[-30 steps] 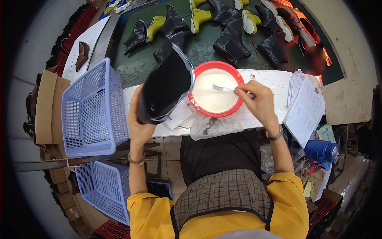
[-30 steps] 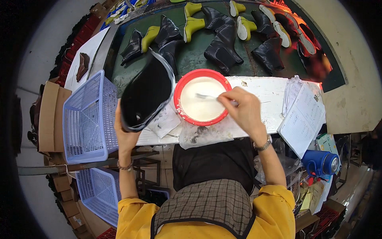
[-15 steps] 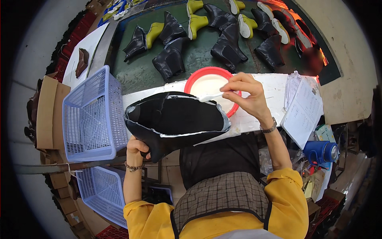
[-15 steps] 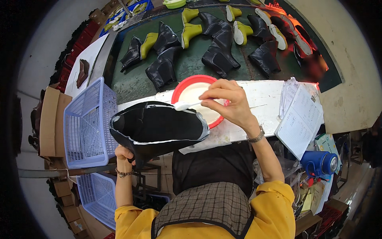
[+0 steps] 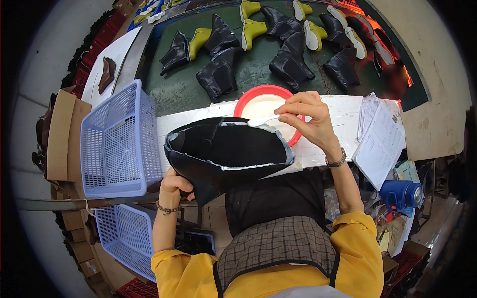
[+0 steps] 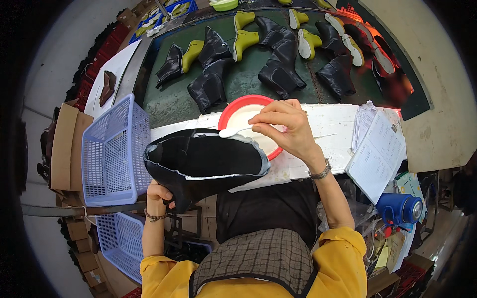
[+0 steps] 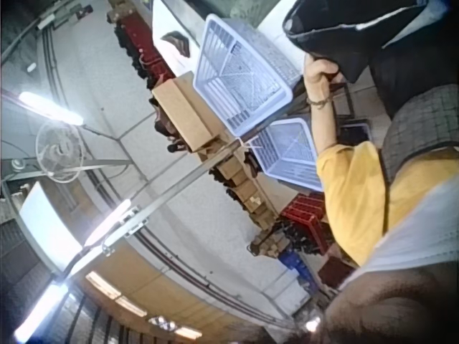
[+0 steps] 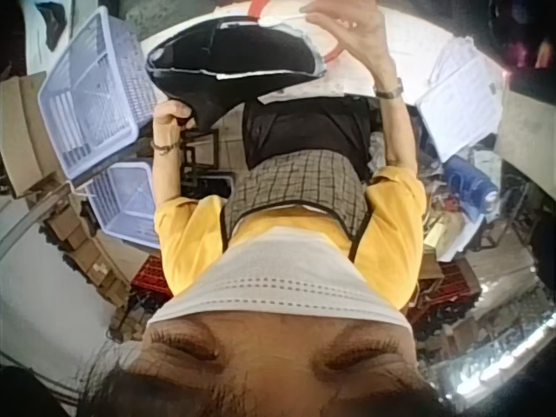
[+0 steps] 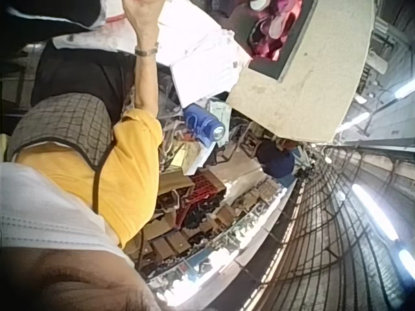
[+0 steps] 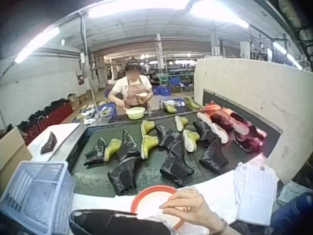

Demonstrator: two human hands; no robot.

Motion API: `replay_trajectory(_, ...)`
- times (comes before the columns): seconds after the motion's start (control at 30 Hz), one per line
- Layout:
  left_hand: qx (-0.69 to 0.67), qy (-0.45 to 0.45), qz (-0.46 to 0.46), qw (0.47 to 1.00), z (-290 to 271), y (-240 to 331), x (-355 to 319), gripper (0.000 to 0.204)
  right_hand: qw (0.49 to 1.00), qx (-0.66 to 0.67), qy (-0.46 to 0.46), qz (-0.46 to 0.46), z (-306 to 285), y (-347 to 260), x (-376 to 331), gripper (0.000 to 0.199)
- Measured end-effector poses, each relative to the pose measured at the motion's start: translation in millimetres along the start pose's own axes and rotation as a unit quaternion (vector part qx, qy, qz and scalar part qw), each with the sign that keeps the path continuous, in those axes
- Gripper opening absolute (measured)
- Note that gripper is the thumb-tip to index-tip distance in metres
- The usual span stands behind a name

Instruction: Apply adhesive to the perimeter of black shoe uppers using a small brush and a bowl of glue.

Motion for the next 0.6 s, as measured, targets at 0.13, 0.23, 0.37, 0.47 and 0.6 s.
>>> replay_trajectory(0.13, 0.057, 0.004, -0.035, 0.998, 5.4, -2.7, 1.7, 0.065, 0.999, 0.017, -0.030, -0.010, 3.4, -6.2, 10.8, 0.012)
replay_trajectory(0.23, 0.062, 0.024, -0.071, 0.995, 10.9, -6.2, 5.2, 0.064, 0.998, 0.012, -0.057, -0.011, 3.7, -8.3, 16.1, 0.013)
replay_trajectory(0.37, 0.063, 0.028, -0.121, 0.990, 19.5, -12.6, 11.2, 0.062, 0.995, 0.002, -0.101, -0.018, 4.0, -14.3, 27.9, 0.014)
replay_trajectory(0.47, 0.056, 0.026, -0.148, 0.987, 33.1, -17.5, 20.2, 0.065, 0.989, 0.005, -0.142, -0.034, 9.7, -14.4, 38.0, 0.014)
replay_trajectory(0.6, 0.015, 0.018, -0.208, 0.978, 45.9, -28.3, 30.7, 0.066, 0.983, 0.035, -0.133, -0.124, 33.5, -24.7, 56.5, 0.012)
Point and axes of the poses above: each hand's wrist, its own x-axis towards the middle knuckle, its own z-axis out of the palm, y = z × x, the point moved 4 cm from there along x, towards the middle knuckle, and after that the axes turned 2 degrees about -x, right-handed, at the moved point
